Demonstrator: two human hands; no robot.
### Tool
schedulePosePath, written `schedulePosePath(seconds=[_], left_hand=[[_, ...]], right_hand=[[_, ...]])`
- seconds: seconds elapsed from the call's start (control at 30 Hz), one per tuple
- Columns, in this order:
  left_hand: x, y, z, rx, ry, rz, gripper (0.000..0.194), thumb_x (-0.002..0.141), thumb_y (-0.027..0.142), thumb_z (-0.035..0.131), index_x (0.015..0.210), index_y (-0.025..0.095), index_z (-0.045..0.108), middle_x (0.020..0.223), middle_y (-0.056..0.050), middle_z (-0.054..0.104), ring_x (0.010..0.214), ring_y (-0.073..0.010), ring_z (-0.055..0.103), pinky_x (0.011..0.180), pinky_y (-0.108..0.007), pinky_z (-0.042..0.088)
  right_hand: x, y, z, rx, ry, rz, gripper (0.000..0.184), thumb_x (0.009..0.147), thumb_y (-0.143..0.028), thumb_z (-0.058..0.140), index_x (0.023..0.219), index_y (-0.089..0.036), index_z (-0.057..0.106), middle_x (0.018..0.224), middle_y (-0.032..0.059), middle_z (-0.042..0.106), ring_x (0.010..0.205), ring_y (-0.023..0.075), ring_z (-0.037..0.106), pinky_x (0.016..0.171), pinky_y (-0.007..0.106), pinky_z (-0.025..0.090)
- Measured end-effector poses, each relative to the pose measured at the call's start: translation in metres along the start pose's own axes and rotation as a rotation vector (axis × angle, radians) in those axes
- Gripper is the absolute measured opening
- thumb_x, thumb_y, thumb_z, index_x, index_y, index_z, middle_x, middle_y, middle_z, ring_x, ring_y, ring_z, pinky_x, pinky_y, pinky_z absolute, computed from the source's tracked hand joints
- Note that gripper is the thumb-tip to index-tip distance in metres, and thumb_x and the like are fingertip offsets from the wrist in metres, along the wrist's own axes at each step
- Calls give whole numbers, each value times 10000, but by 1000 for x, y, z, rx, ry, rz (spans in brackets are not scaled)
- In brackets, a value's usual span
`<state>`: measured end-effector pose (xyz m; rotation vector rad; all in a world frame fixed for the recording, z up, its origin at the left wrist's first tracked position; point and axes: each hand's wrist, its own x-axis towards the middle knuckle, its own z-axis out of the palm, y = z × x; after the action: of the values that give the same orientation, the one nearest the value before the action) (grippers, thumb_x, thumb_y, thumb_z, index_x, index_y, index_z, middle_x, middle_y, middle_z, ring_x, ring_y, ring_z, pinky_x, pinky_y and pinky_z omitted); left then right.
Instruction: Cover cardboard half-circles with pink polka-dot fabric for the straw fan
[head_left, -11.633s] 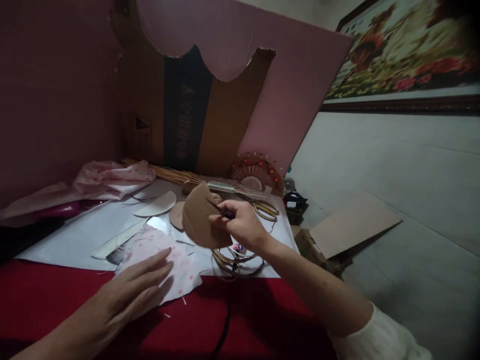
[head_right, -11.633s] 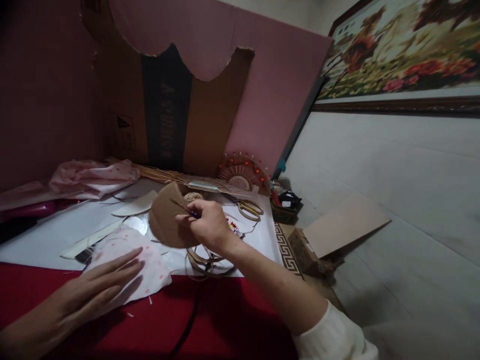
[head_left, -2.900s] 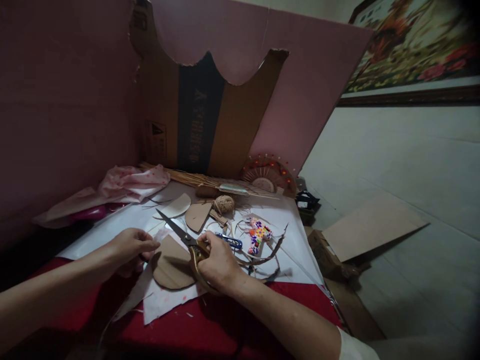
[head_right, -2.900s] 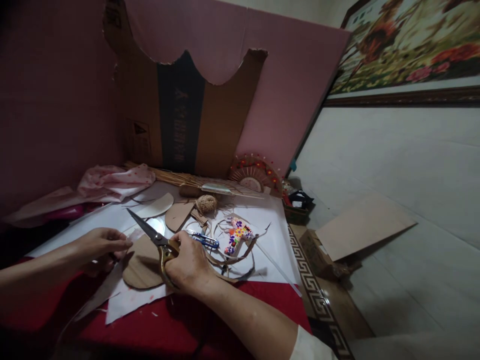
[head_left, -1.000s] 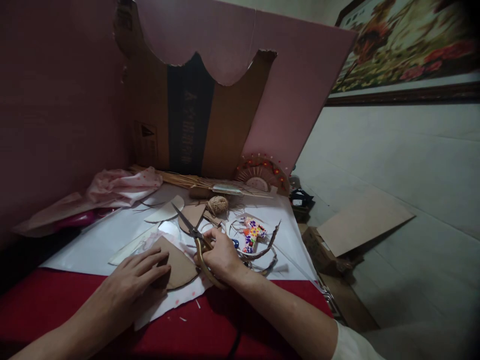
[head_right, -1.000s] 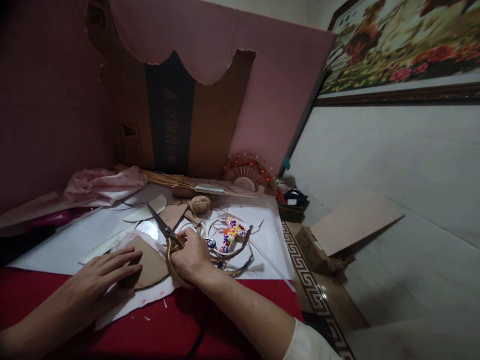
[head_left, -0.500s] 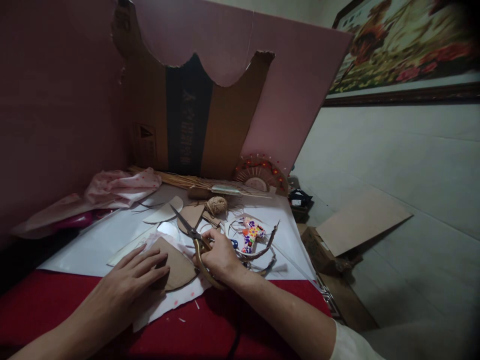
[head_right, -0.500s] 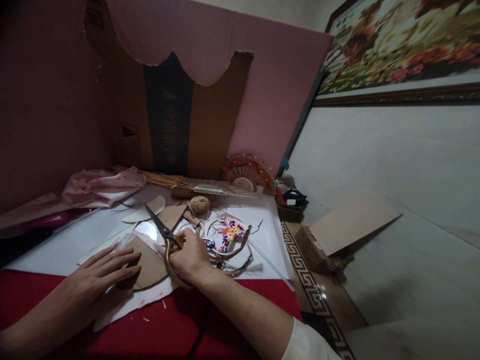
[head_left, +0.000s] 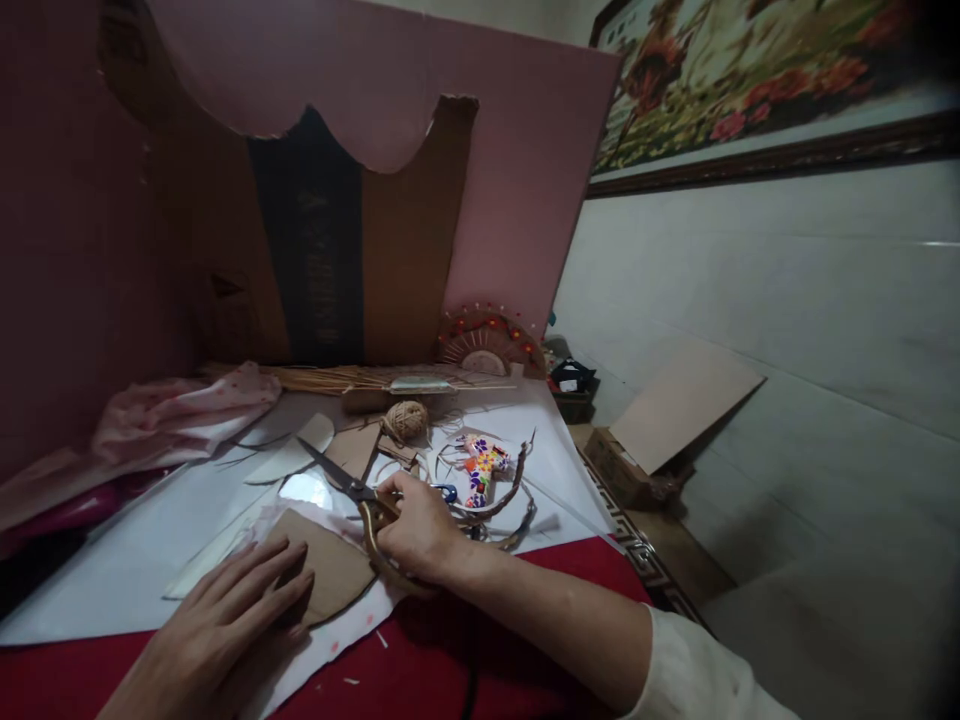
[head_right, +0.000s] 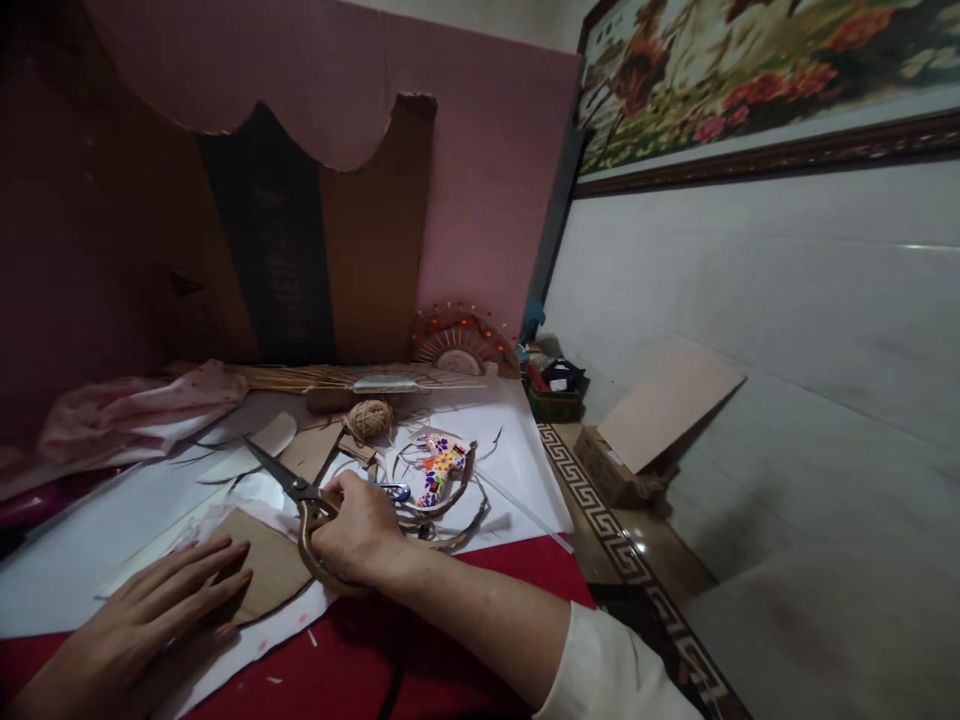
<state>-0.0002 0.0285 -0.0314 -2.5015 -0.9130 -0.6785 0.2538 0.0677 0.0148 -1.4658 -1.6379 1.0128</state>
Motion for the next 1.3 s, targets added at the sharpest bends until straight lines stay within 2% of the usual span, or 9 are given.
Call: schedulePosePath(seconds=[0.13,0.33,0.6,0.97,1.1,1.2,1.3], left_hand=[[-8,-1,5,10,-36,-14,473,854,467,641,1283,272,604,1386,-50,605,1268,-291,541,995,-434,503],[-4,2,3,-9,-18,-16,474,868,472,618,1285,248,597,1386,-61,600,1286,-283,524,960,-411,555],[0,6,0,-27,21,-21,464,872,494,607,1263,245,624,1353,-54,630,1260,-276,554,953,-383,560],[-1,5,-1,7,15,-9,453,844,490,654,1248,286,631,1318,-27,661,1211,-267,597,1013,-408,415],[5,5,-6,36,33,21,436,836,525,651,1184,262,662,1259,-39,695,1160,-269,621,985,-408,388],[17,3,-13,67,31,51,362,827,491,669,1121,280,681,1172,-20,733,1079,-265,648,950,-426,389],[32,0,-19,83,3,89,399,816,468,674,1178,300,664,1223,-15,709,1083,-254,638,904,-392,440]], right_hand=[[2,2,-2,-14,-3,12,312,533,-116,707,801,-226,592,715,-35,637,652,150,560,553,228,351],[3,4,-2,-17,-9,47,328,504,-146,714,791,-227,576,708,-42,614,637,146,529,537,232,327],[7,11,1,-6,-16,17,363,496,-159,725,824,-222,585,746,-36,623,675,146,543,560,227,344],[6,10,1,5,-16,9,355,500,-138,700,825,-221,583,751,-36,631,695,155,564,579,231,365],[6,12,2,11,-25,23,365,501,-151,717,833,-221,582,733,-41,620,667,144,539,563,226,346],[6,12,3,2,-19,32,364,500,-158,726,829,-219,584,718,-43,607,654,141,524,549,227,328],[5,11,3,-6,-16,32,354,505,-157,723,824,-218,582,714,-43,600,653,141,519,546,228,320]])
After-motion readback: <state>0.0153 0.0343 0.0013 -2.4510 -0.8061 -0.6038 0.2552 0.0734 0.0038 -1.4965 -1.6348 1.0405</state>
